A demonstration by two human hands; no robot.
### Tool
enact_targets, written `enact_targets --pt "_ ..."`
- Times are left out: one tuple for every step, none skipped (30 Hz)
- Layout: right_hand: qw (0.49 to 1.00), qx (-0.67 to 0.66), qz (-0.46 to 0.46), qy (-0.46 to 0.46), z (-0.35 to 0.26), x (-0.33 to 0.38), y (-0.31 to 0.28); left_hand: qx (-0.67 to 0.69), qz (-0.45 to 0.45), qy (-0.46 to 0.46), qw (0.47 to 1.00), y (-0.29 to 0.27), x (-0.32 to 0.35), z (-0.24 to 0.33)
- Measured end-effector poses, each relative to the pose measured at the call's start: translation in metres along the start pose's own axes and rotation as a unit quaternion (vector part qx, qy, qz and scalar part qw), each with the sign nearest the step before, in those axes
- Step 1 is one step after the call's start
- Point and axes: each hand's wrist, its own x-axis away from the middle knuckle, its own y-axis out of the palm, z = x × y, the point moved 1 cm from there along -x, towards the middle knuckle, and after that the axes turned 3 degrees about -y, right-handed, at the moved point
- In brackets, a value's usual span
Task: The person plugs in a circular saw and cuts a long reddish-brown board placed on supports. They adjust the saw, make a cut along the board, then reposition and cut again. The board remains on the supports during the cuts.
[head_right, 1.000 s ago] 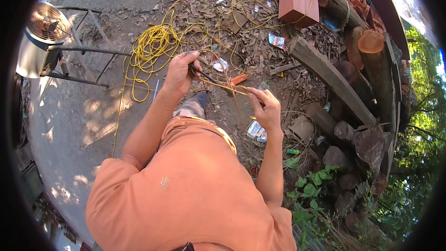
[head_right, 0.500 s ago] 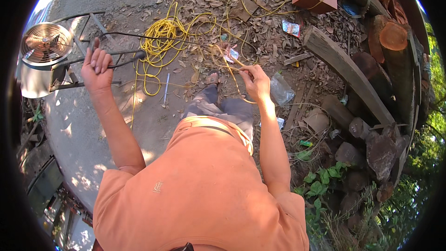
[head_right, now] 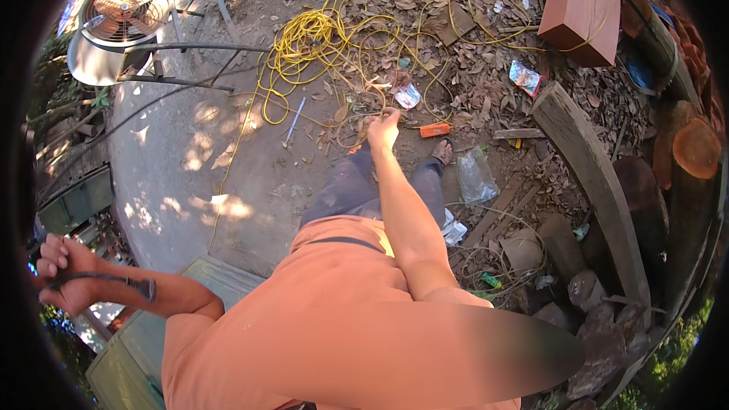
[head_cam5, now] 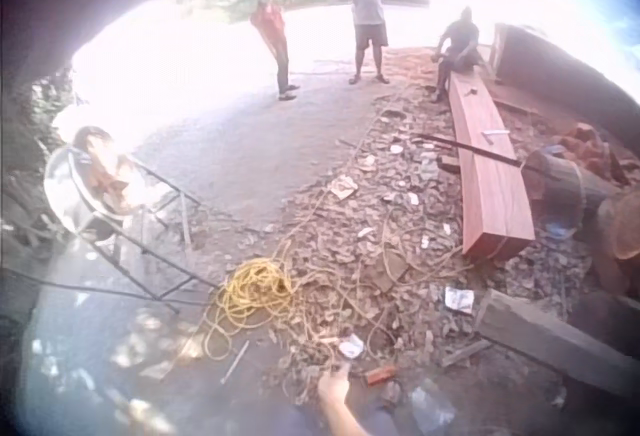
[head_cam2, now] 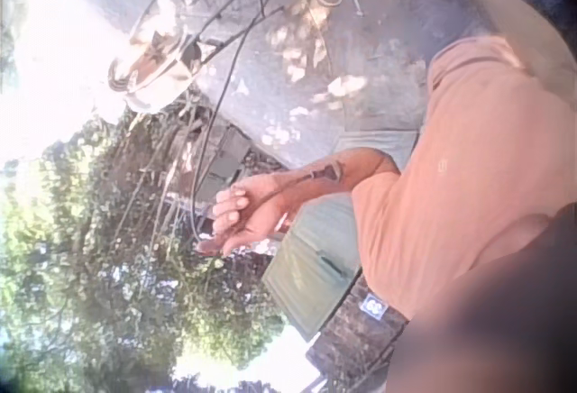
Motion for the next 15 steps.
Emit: enact_targets --pt "0.987 -0.139 -0.042 0.064 0.006 0.006 0.018 -0.079 0.022 0.04 0.996 0.012 0.007 0.018" --pt "0.991 0.048 -0.128 -0.011 0.012 0.022 0.027 -0.131 -0.004 0.056 0.99 0.027 0.013 0.026" --pt "0.947 0.117 -0.298 0.023 0.017 0.04 0.036 -0.171 0.001 0.063 0.983 0.042 0.027 0.017" --pt "0.862 0.186 -0.46 -0.098 0.025 0.064 0.05 -0.193 -0.002 0.028 0.981 0.059 0.042 0.005" --pt "0.73 0.278 -0.593 -0.195 0.033 0.087 0.057 -0.229 -0.015 -0.051 0.972 0.074 0.057 -0.009" --pt "0.649 0.19 -0.736 0.011 0.044 0.107 0.059 -0.232 -0.042 -0.157 0.959 0.086 0.077 -0.032" --pt "0.643 0.162 -0.743 0.086 0.057 0.122 0.053 -0.23 -0.067 -0.243 0.94 0.097 0.101 -0.053" --pt "0.632 0.083 -0.757 0.143 0.071 0.129 0.047 -0.256 -0.044 -0.299 0.918 0.103 0.129 -0.077" --pt "0.703 0.082 -0.693 0.135 0.085 0.118 0.033 -0.246 -0.046 -0.361 0.898 0.108 0.161 -0.103" --pt "0.763 0.052 -0.633 0.118 0.106 0.103 0.016 -0.314 -0.016 -0.404 0.859 0.108 0.196 -0.125" --pt "0.819 0.021 -0.565 0.099 0.125 0.085 -0.001 -0.334 -0.046 -0.441 0.832 0.109 0.23 -0.146" --pt "0.879 0.04 -0.45 0.155 0.145 0.054 -0.026 -0.358 -0.053 -0.491 0.793 0.109 0.265 -0.164" --pt "0.92 0.097 -0.347 0.153 0.167 0.022 -0.049 -0.384 -0.075 -0.534 0.75 0.105 0.302 -0.179" --pt "0.927 0.26 -0.255 0.09 0.185 -0.017 -0.078 -0.379 -0.085 -0.549 0.741 0.104 0.341 -0.19" --pt "0.89 0.413 -0.181 0.072 0.202 -0.053 -0.108 -0.4 -0.068 -0.571 0.714 0.101 0.384 -0.198"
